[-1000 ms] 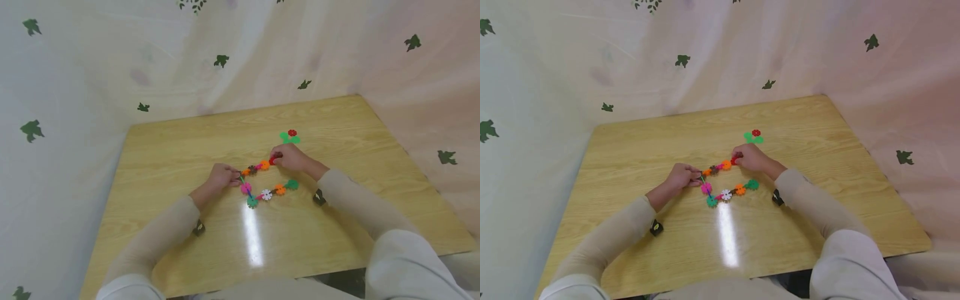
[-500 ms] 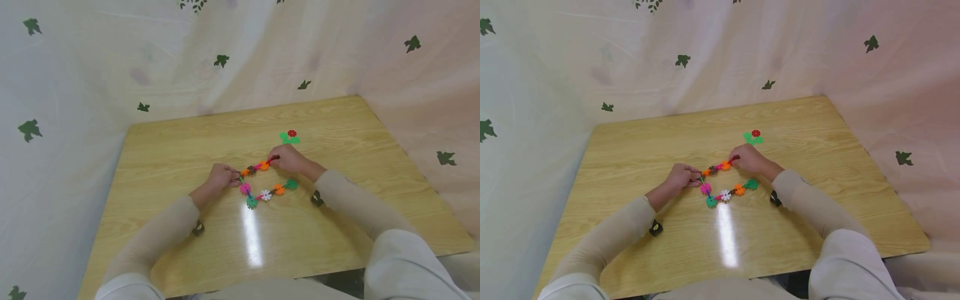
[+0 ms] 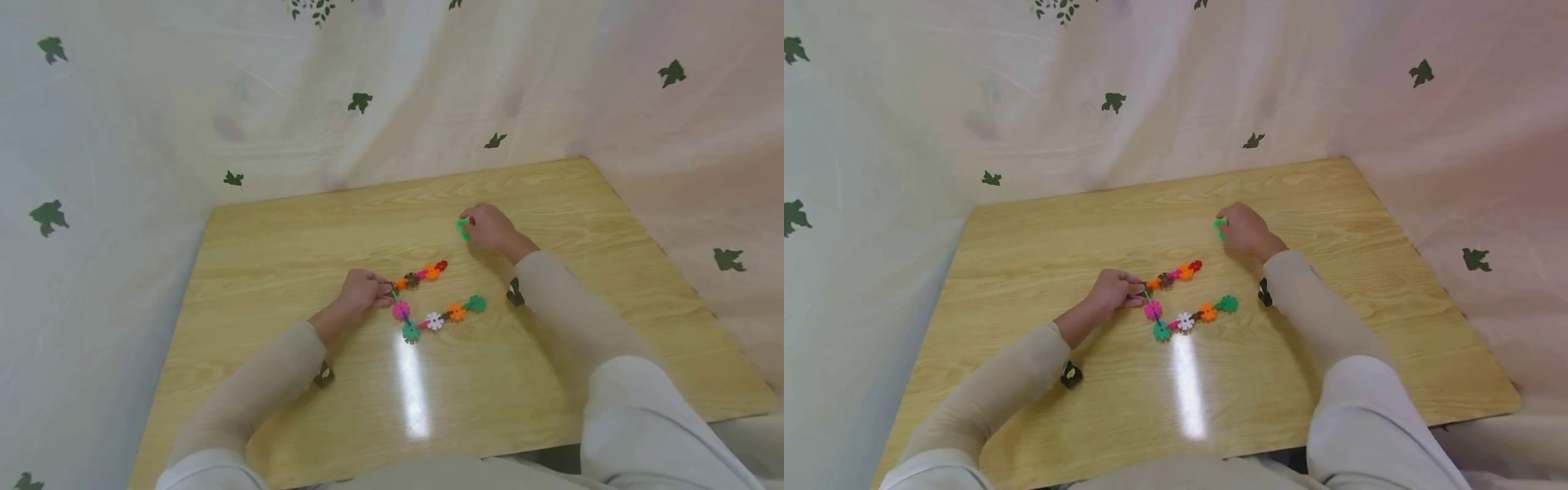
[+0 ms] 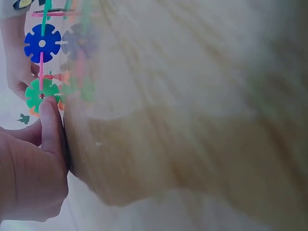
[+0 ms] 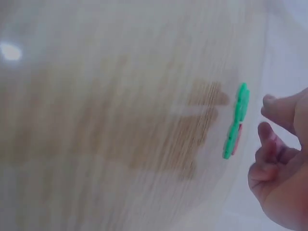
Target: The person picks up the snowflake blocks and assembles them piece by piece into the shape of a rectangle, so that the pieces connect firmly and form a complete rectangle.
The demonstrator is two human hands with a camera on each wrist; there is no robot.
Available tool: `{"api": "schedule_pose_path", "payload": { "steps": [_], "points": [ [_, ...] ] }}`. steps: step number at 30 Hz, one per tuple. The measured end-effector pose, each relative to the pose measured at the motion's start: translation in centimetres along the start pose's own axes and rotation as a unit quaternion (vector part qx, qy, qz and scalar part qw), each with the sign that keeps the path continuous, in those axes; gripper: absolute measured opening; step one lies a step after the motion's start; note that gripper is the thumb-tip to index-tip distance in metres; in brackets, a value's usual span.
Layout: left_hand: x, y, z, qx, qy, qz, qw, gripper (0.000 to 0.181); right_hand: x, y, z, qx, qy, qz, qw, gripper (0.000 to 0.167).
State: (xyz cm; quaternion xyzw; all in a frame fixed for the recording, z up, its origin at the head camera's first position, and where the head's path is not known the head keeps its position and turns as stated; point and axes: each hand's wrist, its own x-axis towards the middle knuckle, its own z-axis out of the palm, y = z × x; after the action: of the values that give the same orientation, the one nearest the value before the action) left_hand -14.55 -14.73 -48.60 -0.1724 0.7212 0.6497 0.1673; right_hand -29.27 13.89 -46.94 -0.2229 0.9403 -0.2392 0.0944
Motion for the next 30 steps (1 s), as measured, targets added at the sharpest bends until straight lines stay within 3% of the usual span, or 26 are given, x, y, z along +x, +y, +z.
{"api": "schedule_pose_path", "payload": {
  "steps": [7, 13, 19, 23, 27, 30],
  "points": [
    [-0.1, -0.5, 0.4, -0.014, -0.017, -0.008, 0.9997, 0.021, 1.0, 1.0, -0.3, -0.028, -0.020, 0.072, 0.9968, 0.039],
    [-0.5, 0.0, 0.5, -0.022, -0.013, 0.000, 0.9997, 0.022, 1.4, 0.1, -0.1, -0.025, -0.026, 0.061, 0.9975, 0.024],
    [-0.7, 0.2, 0.3, -0.019, -0.014, -0.006, 0.9997, 0.023, -0.6, -1.4, 0.5, 0.047, -0.042, 0.010, 0.9979, 0.012],
    [-0.7, 0.2, 0.0, -0.014, -0.010, 0.001, 0.9999, 0.023, -2.3, -2.0, 1.2, 0.101, -0.057, 0.000, 0.9933, 0.009],
    [-0.6, 0.1, -0.4, -0.008, -0.005, 0.009, 0.9999, 0.022, -3.4, -1.9, 1.7, 0.131, -0.065, 0.003, 0.9892, 0.012],
    [-0.5, -0.1, -0.5, -0.009, -0.011, 0.010, 0.9998, 0.022, -3.8, -1.6, 2.1, 0.170, -0.060, 0.031, 0.9831, 0.012]
  ]
}}
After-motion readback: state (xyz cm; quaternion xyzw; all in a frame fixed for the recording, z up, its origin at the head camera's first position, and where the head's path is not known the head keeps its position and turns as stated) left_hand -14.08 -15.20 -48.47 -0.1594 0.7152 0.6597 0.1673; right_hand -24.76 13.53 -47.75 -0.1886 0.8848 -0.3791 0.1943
